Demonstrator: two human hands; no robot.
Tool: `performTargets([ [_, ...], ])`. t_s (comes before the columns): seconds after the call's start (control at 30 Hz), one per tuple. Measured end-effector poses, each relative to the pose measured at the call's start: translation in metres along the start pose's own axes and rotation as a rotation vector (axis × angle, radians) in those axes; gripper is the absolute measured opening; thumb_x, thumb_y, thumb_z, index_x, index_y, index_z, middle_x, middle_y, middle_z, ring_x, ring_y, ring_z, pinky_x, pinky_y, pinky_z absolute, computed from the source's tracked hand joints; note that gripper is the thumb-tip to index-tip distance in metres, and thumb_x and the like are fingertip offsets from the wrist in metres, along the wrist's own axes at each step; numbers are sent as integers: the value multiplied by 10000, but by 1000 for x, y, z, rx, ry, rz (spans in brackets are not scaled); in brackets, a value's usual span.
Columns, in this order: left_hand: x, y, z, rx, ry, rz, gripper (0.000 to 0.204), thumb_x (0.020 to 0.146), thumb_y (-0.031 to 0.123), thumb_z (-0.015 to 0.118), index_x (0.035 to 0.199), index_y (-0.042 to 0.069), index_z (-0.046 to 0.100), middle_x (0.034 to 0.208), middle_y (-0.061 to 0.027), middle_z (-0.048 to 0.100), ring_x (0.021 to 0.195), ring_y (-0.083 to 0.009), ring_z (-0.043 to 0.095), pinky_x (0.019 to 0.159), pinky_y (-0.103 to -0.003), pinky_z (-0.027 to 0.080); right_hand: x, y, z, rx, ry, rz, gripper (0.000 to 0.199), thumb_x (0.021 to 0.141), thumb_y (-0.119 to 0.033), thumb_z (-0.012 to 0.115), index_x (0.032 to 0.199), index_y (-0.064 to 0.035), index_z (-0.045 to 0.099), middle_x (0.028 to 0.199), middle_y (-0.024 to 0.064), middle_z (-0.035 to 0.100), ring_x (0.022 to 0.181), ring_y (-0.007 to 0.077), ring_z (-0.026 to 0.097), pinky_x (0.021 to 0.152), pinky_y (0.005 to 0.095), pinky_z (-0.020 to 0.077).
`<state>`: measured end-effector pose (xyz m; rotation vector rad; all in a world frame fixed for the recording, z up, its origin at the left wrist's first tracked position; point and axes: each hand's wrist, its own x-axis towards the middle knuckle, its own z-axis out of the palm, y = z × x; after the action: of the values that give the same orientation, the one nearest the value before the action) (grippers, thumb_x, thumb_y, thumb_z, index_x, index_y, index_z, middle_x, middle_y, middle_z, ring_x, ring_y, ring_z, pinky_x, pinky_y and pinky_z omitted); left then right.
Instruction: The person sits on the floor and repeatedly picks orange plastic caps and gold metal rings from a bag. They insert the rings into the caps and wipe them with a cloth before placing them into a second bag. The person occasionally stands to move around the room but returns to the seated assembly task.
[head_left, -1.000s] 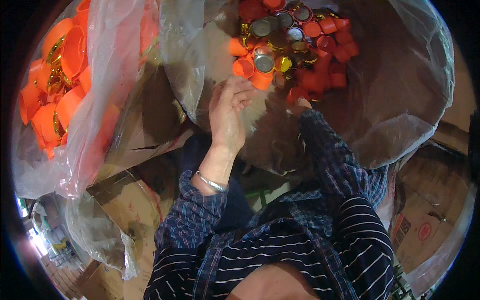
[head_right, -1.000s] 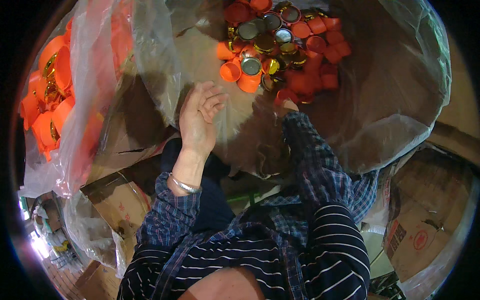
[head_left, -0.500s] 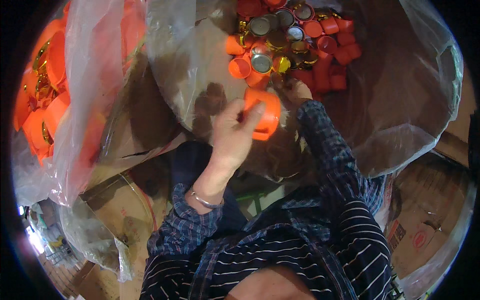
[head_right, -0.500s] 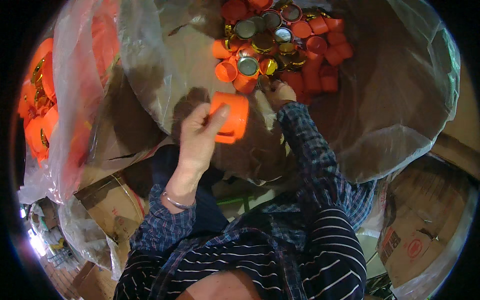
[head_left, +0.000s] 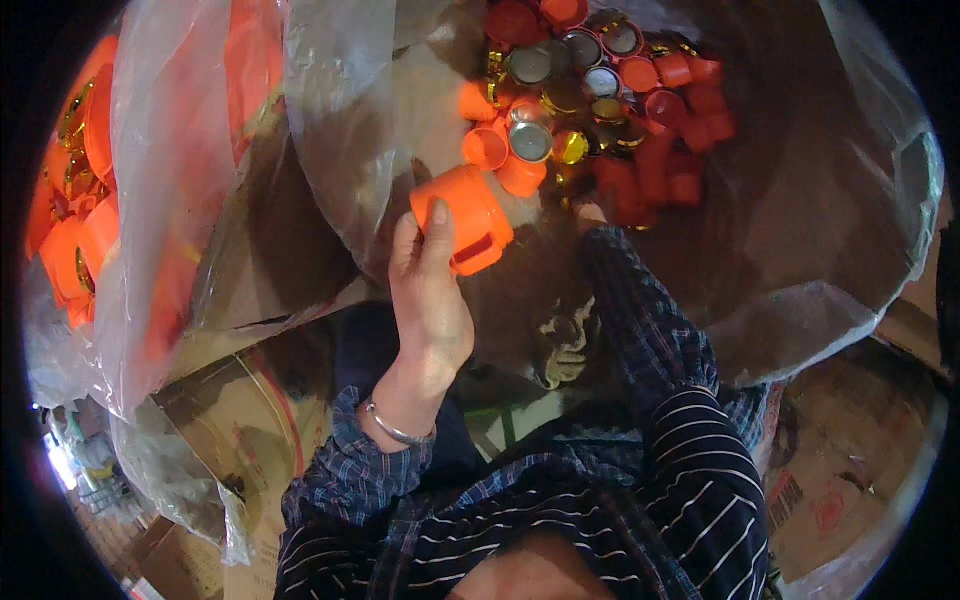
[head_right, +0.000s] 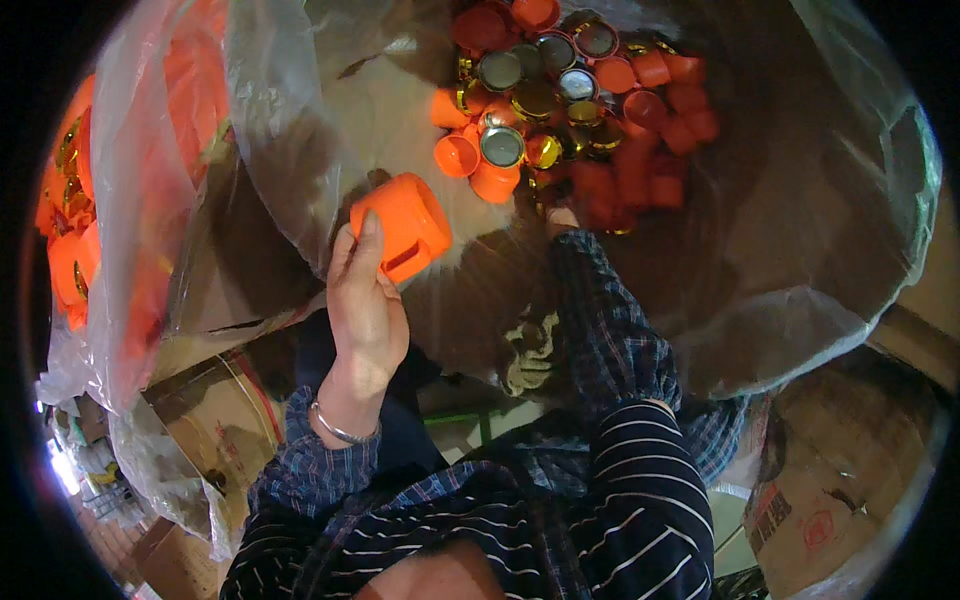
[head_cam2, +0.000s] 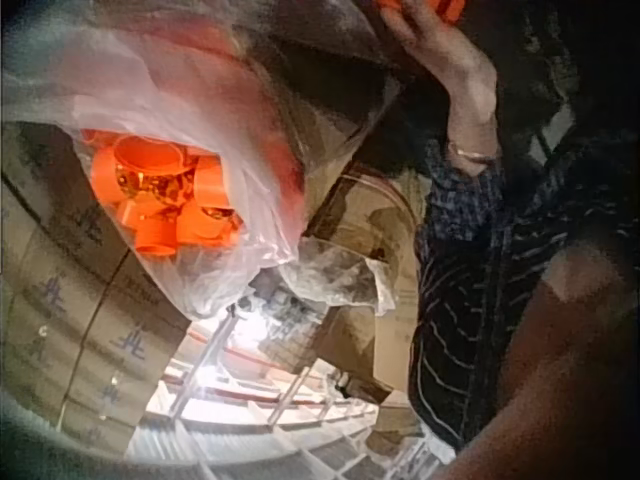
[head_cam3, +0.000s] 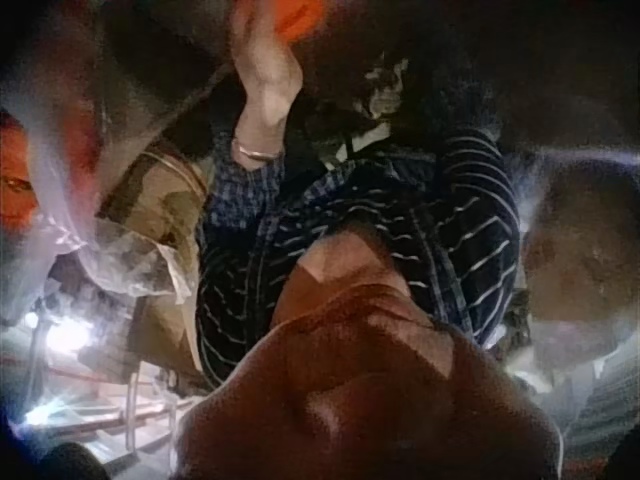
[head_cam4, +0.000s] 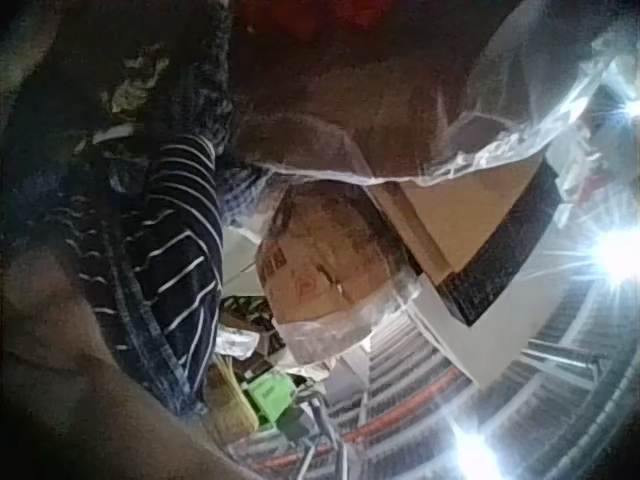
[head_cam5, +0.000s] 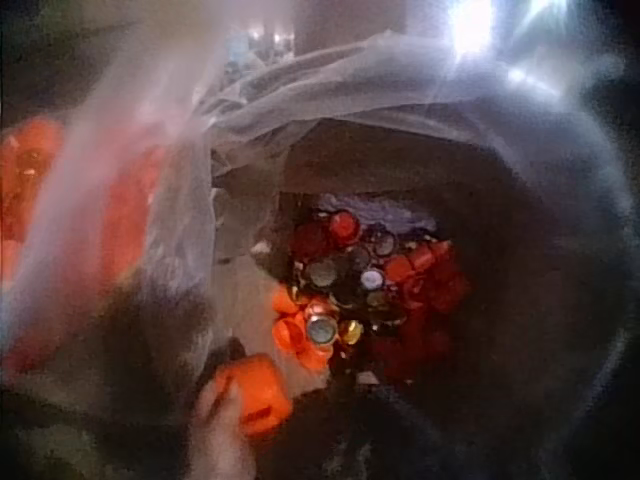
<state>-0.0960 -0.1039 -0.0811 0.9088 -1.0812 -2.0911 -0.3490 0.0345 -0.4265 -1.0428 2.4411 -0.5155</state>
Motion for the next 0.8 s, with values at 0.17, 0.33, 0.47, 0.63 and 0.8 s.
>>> performTargets([
  [0.17, 1, -9, 2, -53, -31, 8, 315, 1042, 268, 538, 1264, 48, 563, 1211, -32, 605, 1096, -126, 557, 1007, -319, 420, -43, -29, -23, -226, -285, 48, 592, 821, -314, 677, 1338, -60, 540, 1333, 221, 555, 1207, 374, 550, 1011, 454, 471],
  [0.33, 2, -15, 6, -93, -17, -107, 296, 1043, 218, 518, 1271, 32, 549, 1233, -58, 609, 1155, -165, 577, 1037, -342, 429, -89, -95, -129, 1009, 237, 151, 404, 939, -235, 659, 1261, -11, 562, 1172, 113, 661, 1073, 288, 643, 946, 357, 518],
  [0.47, -8, -19, 11, -288, -132, -216, 349, 1006, 204, 585, 1308, 36, 538, 1248, -58, 610, 1166, -194, 584, 1025, -371, 450, -152, -181, -197, 1702, 183, -78, 245, 989, -100, 574, 1212, -2, 603, 1136, 64, 662, 1023, 184, 652, 905, 310, 521],
  [0.63, -27, -14, 17, -317, -272, -278, 286, 994, 188, 596, 1217, 10, 594, 1161, -61, 639, 1053, -165, 625, 943, -333, 496, -197, -259, -206, 639, 625, -286, 333, 995, -163, 538, 1273, 17, 570, 1280, 187, 579, 1202, 309, 552, 1045, 356, 410],
  [0.8, -39, -7, 15, -323, -370, -256, 274, 992, 174, 590, 1214, 13, 603, 1150, -58, 642, 1042, -148, 617, 924, -310, 493, -219, -292, -197, 418, 783, -284, 460, 909, -215, 647, 1306, -11, 539, 1271, 203, 558, 1177, 371, 524, 1012, 427, 416],
])
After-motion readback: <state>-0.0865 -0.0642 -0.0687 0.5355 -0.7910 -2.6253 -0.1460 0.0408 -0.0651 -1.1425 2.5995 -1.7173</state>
